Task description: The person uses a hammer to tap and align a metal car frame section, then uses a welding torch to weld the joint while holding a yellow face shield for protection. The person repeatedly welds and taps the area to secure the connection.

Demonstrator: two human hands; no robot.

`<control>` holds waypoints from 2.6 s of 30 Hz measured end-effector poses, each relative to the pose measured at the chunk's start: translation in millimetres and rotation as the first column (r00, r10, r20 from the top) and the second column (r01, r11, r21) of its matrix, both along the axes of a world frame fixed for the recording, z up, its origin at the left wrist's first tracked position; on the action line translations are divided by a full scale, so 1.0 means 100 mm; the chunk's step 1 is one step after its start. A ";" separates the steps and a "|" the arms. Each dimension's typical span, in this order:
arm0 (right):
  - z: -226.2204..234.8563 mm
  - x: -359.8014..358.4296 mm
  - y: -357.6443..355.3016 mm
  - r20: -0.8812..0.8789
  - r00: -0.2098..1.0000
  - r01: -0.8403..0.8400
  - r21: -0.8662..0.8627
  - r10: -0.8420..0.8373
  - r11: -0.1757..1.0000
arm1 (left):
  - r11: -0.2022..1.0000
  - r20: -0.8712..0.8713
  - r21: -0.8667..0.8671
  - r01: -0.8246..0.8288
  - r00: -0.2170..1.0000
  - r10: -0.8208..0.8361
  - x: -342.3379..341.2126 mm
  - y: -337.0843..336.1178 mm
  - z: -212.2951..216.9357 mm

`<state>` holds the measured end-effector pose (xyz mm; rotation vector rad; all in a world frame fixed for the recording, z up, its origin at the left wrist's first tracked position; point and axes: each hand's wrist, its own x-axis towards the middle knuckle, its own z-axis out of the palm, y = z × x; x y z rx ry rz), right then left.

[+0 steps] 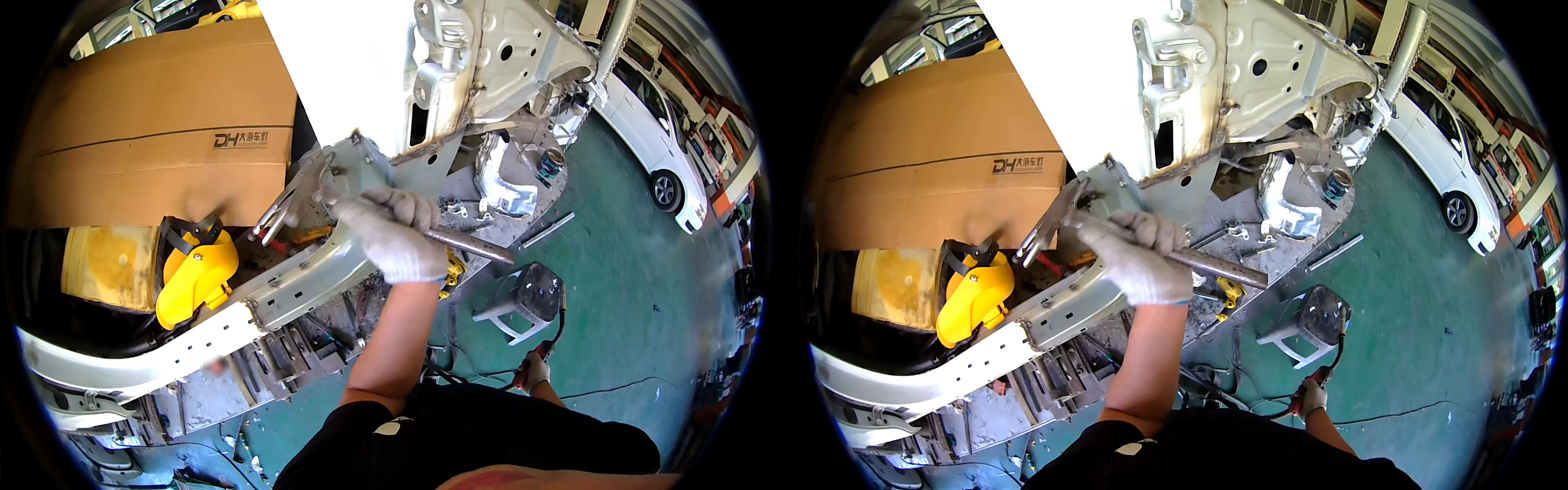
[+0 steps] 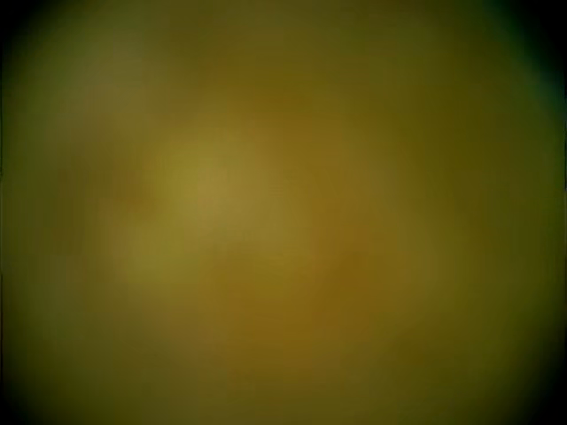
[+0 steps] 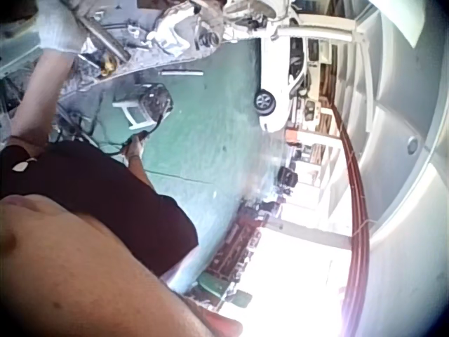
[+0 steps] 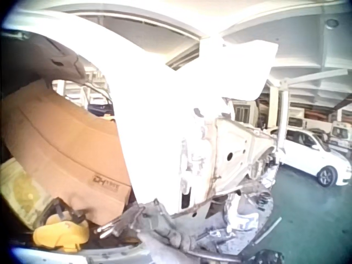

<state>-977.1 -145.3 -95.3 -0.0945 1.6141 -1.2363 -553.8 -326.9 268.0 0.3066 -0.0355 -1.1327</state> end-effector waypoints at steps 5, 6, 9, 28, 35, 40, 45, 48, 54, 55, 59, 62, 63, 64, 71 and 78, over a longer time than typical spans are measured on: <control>0.08 0.07 0.03 -0.037 0.999 0.001 0.040 0.001 0.999 | 0.983 0.016 0.165 0.083 0.996 -0.087 -0.05 -0.09 0.10; 0.03 0.05 0.03 -0.021 1.000 -0.010 0.028 0.011 1.000 | 0.980 0.010 0.190 0.057 0.998 -0.060 -0.01 -0.05 0.13; -0.15 -0.01 -0.07 -0.008 0.999 -0.042 0.031 0.043 0.999 | 1.000 0.006 0.007 -0.029 1.000 0.029 -0.06 0.03 -0.01; -0.18 0.11 -0.02 -0.023 0.999 -0.028 0.065 0.029 0.997 | 0.970 -0.032 0.225 0.090 0.996 -0.085 -0.01 -0.04 0.26; -0.35 0.28 -0.03 0.007 1.000 0.006 0.083 -0.007 0.997 | 0.988 0.595 -0.113 -0.110 0.788 0.156 0.81 0.71 0.13; -0.74 0.28 0.12 0.012 1.000 0.015 0.067 -0.016 0.998 | 0.911 0.795 -0.282 -0.300 -0.604 0.047 1.91 0.89 0.45; -0.86 0.35 0.15 0.041 0.996 0.077 0.091 -0.081 0.993 | 0.978 0.141 -0.137 -0.159 -0.980 -0.139 1.99 0.48 0.94; -0.76 0.41 0.16 0.029 0.995 0.096 0.098 -0.099 0.991 | 0.997 0.076 -0.058 -0.052 -0.996 -0.048 1.87 0.28 0.94; -1.01 0.36 0.28 0.051 0.990 0.122 0.109 -0.129 0.986 | 0.960 0.096 0.063 -0.272 -0.956 -0.278 1.77 0.00 1.05; -1.02 0.34 0.29 0.048 0.991 0.123 0.108 -0.129 0.987 | 0.966 0.057 0.041 -0.253 -0.965 -0.256 1.75 0.03 1.04; -1.01 0.39 0.26 0.063 0.990 0.117 0.106 -0.124 0.987 | 0.972 0.053 0.002 -0.237 -0.970 -0.237 1.85 -0.02 1.01; -0.78 0.54 0.15 0.069 0.987 0.138 0.114 -0.147 0.984 | 0.983 0.051 -0.015 -0.182 -0.982 -0.181 1.98 -0.03 0.95; -0.71 0.58 0.13 0.068 0.983 0.160 0.115 -0.169 0.980 | 0.990 0.049 -0.029 -0.137 -0.990 -0.135 2.00 -0.01 0.94; -0.76 0.55 0.13 0.069 0.986 0.143 0.116 -0.151 0.983 | 0.999 0.079 -0.044 0.011 -0.997 0.014 2.07 0.00 0.94; -0.93 0.50 0.15 0.085 0.994 0.066 0.101 -0.075 0.993 | 0.999 0.043 -0.042 -0.028 -0.999 -0.027 1.90 0.01 0.89; -1.01 0.55 0.22 0.070 0.992 0.096 0.087 -0.102 0.992 | 0.994 0.048 -0.016 -0.105 -0.993 -0.104 1.99 0.01 0.83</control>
